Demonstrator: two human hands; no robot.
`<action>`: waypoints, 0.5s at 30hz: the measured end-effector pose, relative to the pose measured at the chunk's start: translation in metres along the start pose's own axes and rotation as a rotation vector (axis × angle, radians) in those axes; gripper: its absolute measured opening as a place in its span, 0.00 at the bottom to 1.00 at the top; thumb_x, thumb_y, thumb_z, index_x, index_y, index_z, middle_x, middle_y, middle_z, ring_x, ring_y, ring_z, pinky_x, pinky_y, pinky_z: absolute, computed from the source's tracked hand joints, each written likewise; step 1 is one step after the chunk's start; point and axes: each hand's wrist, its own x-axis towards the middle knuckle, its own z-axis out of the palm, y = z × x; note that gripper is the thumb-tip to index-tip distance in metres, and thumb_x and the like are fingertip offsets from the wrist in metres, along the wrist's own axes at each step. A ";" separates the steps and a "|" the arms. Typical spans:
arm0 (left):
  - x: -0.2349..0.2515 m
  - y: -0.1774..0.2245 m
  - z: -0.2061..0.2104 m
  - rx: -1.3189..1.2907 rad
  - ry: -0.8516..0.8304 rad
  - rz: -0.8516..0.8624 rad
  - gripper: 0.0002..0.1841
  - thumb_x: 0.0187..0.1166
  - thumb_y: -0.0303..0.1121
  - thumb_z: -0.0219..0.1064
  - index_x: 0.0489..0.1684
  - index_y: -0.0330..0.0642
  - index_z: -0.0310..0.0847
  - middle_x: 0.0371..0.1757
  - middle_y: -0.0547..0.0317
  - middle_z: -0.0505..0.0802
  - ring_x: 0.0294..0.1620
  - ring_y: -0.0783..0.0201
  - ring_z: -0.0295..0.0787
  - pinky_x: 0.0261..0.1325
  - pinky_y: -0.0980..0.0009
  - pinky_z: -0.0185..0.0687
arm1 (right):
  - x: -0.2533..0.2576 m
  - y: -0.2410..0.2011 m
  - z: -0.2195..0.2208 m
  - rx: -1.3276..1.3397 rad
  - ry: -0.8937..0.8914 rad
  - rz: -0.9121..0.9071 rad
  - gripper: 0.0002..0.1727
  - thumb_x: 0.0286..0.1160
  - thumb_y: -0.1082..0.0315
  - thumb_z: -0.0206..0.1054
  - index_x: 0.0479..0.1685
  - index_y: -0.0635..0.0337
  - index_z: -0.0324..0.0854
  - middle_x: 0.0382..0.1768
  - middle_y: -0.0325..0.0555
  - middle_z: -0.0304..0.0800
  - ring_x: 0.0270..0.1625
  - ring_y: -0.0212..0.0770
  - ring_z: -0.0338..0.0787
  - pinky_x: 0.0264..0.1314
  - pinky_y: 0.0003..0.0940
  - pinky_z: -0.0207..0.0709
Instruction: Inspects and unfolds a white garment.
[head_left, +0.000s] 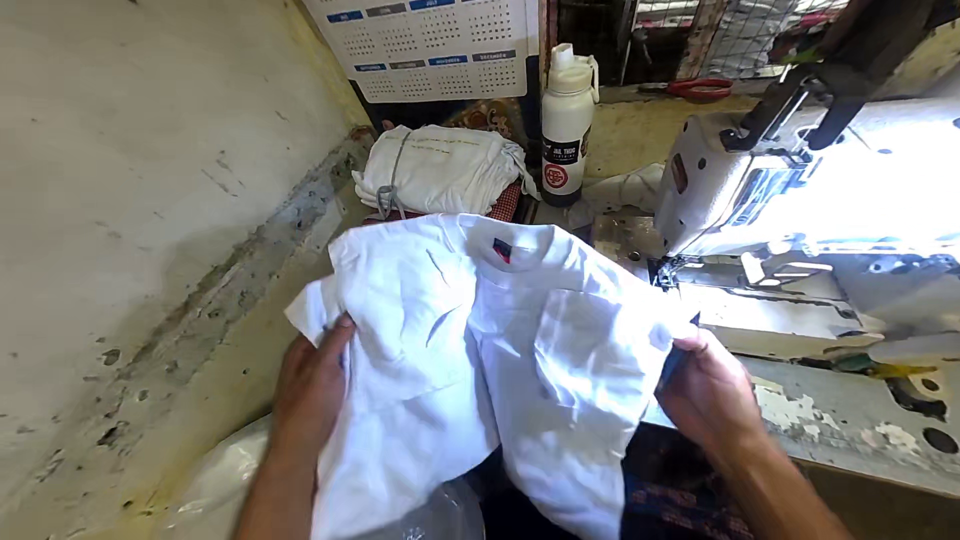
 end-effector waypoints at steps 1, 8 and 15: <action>0.013 -0.002 -0.010 0.065 -0.053 0.007 0.09 0.88 0.30 0.57 0.57 0.41 0.79 0.41 0.73 0.93 0.44 0.81 0.91 0.53 0.77 0.90 | 0.002 0.001 -0.007 -0.080 0.064 -0.007 0.14 0.84 0.66 0.47 0.40 0.55 0.80 0.31 0.42 0.91 0.32 0.33 0.91 0.35 0.32 0.88; 0.095 -0.070 -0.012 0.448 -0.352 -0.139 0.17 0.86 0.38 0.67 0.63 0.34 0.83 0.50 0.44 0.94 0.49 0.55 0.93 0.60 0.50 0.88 | 0.002 0.051 -0.049 -1.104 0.204 -0.195 0.13 0.82 0.65 0.53 0.49 0.61 0.82 0.32 0.40 0.85 0.36 0.32 0.87 0.41 0.37 0.82; 0.084 -0.096 0.018 0.799 -0.058 0.143 0.29 0.80 0.39 0.71 0.75 0.31 0.74 0.67 0.27 0.84 0.70 0.32 0.80 0.73 0.33 0.72 | -0.009 0.058 -0.058 -1.488 0.253 -0.509 0.18 0.76 0.58 0.64 0.55 0.62 0.82 0.44 0.49 0.88 0.42 0.43 0.89 0.42 0.43 0.84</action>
